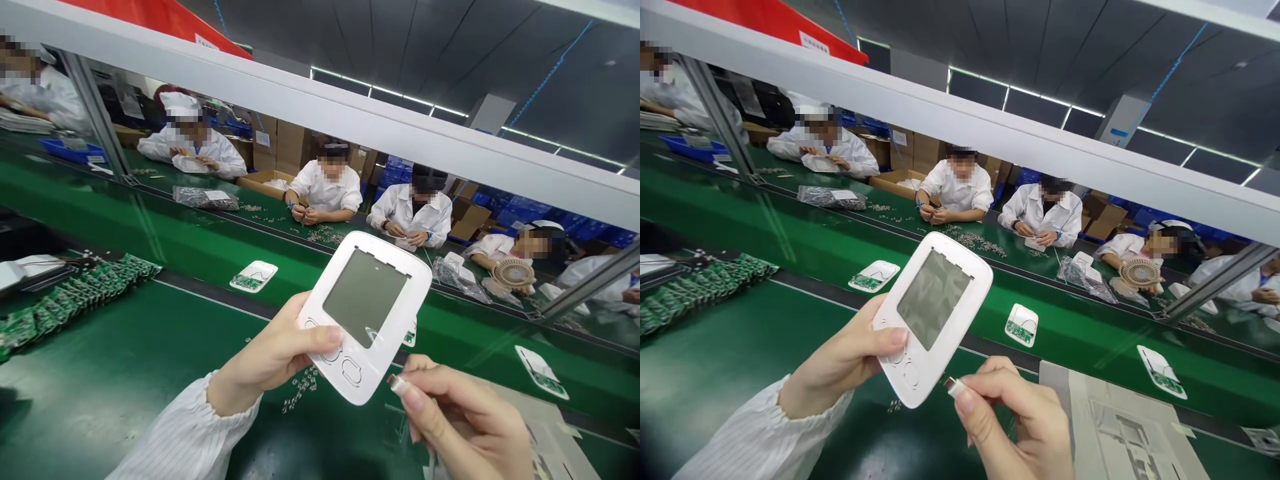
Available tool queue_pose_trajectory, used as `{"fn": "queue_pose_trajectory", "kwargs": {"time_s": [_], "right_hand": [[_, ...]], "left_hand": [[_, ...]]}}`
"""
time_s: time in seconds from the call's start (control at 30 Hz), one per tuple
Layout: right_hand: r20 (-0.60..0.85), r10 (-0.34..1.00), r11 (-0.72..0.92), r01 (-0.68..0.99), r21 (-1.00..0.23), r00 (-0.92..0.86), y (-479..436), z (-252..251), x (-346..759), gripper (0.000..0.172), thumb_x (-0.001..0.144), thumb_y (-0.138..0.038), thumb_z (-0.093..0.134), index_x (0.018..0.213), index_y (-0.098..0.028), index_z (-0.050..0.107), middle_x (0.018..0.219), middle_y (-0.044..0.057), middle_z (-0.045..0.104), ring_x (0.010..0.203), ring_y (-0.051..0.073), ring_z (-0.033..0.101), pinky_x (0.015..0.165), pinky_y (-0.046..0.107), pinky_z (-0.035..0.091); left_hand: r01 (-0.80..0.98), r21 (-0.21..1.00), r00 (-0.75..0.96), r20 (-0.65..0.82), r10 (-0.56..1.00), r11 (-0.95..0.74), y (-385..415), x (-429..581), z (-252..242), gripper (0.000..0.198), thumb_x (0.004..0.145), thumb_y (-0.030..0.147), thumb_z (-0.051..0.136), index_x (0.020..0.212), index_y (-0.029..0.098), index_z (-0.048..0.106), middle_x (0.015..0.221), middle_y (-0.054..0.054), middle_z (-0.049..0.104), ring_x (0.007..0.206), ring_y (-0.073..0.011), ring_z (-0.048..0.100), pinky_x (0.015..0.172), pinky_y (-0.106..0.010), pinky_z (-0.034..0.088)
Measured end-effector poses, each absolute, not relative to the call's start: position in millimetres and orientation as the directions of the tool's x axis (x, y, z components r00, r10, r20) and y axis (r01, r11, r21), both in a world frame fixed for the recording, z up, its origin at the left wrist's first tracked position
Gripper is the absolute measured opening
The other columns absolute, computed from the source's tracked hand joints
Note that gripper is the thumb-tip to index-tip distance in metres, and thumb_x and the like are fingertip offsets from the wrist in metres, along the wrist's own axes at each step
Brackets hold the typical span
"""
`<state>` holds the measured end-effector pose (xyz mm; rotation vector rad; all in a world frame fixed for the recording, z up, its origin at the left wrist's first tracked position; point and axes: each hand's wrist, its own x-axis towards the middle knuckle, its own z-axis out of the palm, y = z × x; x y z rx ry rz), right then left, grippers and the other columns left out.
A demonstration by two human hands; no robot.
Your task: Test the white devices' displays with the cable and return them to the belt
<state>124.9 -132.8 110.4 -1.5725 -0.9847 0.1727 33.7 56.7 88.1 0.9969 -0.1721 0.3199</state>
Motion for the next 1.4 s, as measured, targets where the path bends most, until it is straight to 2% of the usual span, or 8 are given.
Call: {"fn": "queue_pose_trajectory", "kwargs": {"time_s": [0.17,0.27,0.37,0.5,0.63,0.83,1.1,1.4], "right_hand": [[0.46,0.71,0.022,0.636,-0.772,0.533,-130.1,106.7,130.3,0.014,0.083,-0.027,0.066,0.071,-0.026,0.072,0.047,-0.003,0.06,0.062,0.016,0.059,0.061,0.022,0.051],[0.457,0.7,-0.008,0.646,-0.763,0.549,-131.6,107.1,131.3,0.013,0.084,-0.027,0.065,0.073,-0.028,0.071,0.048,-0.004,0.06,0.057,0.014,0.057,0.067,0.024,0.052],[0.44,0.713,-0.031,0.652,-0.758,0.546,-132.5,106.7,132.5,0.014,0.085,-0.028,0.064,0.073,-0.027,0.071,0.051,-0.004,0.06,0.053,0.014,0.055,0.068,0.026,0.052],[0.43,0.739,-0.085,0.704,-0.705,0.519,-134.4,103.8,136.2,0.015,0.087,-0.029,0.061,0.075,-0.026,0.07,0.053,-0.002,0.059,0.065,0.017,0.058,0.065,0.026,0.051],[0.408,0.764,-0.124,0.734,-0.667,0.5,-140.4,101.4,141.4,0.017,0.091,-0.028,0.056,0.079,-0.024,0.067,0.063,0.0,0.062,0.065,0.017,0.059,0.054,0.023,0.047],[0.379,0.808,-0.165,0.791,-0.589,0.451,-151.0,101.3,154.7,0.023,0.094,-0.027,0.051,0.073,-0.024,0.059,0.068,-0.001,0.062,0.069,0.016,0.061,0.053,0.02,0.046],[0.396,0.843,-0.122,0.846,-0.518,0.364,-156.9,100.6,156.0,0.02,0.095,-0.023,0.048,0.078,-0.026,0.058,0.066,-0.002,0.059,0.074,0.016,0.059,0.056,0.019,0.045],[0.362,0.858,-0.119,0.827,-0.55,0.364,-153.1,99.2,156.3,0.018,0.096,-0.02,0.045,0.095,-0.028,0.061,0.077,-0.002,0.062,0.077,0.015,0.056,0.064,0.022,0.047]], "left_hand": [[-0.334,0.789,0.942,0.279,0.185,0.515,58.3,36.1,89.7,0.032,0.08,0.014,0.071,0.112,0.018,0.067,0.085,-0.005,0.073,0.071,-0.013,0.068,0.06,-0.016,0.057],[-0.302,0.811,0.953,0.244,0.179,0.502,59.6,36.9,89.2,0.033,0.08,0.016,0.072,0.113,0.017,0.067,0.086,-0.006,0.072,0.072,-0.0134,0.068,0.058,-0.016,0.056],[-0.282,0.826,0.959,0.226,0.172,0.487,61.3,37.2,88.0,0.037,0.08,0.017,0.073,0.115,0.017,0.065,0.091,-0.007,0.072,0.072,-0.0133,0.067,0.057,-0.016,0.056],[-0.285,0.849,0.956,0.22,0.192,0.446,58.8,37.0,88.3,0.036,0.08,0.017,0.072,0.115,0.016,0.065,0.094,-0.007,0.072,0.074,-0.0129,0.067,0.059,-0.016,0.055],[-0.278,0.892,0.951,0.202,0.234,0.357,46.0,34.7,91.3,0.04,0.08,0.018,0.072,0.119,0.016,0.062,0.099,-0.006,0.072,0.083,-0.0169,0.068,0.069,-0.022,0.057],[-0.299,0.91,0.935,0.22,0.279,0.286,21.7,28.8,92.7,0.036,0.085,0.02,0.067,0.121,0.021,0.06,0.112,-0.003,0.069,0.104,-0.0194,0.065,0.084,-0.022,0.054],[-0.27,0.915,0.95,0.202,0.238,0.301,24.4,30.0,90.8,0.039,0.084,0.022,0.069,0.121,0.022,0.059,0.111,-0.002,0.07,0.103,-0.0192,0.066,0.08,-0.02,0.055],[-0.242,0.932,0.954,0.177,0.244,0.27,26.9,32.0,89.9,0.043,0.083,0.026,0.071,0.122,0.019,0.057,0.113,-0.006,0.069,0.104,-0.0239,0.065,0.081,-0.027,0.056]]}}
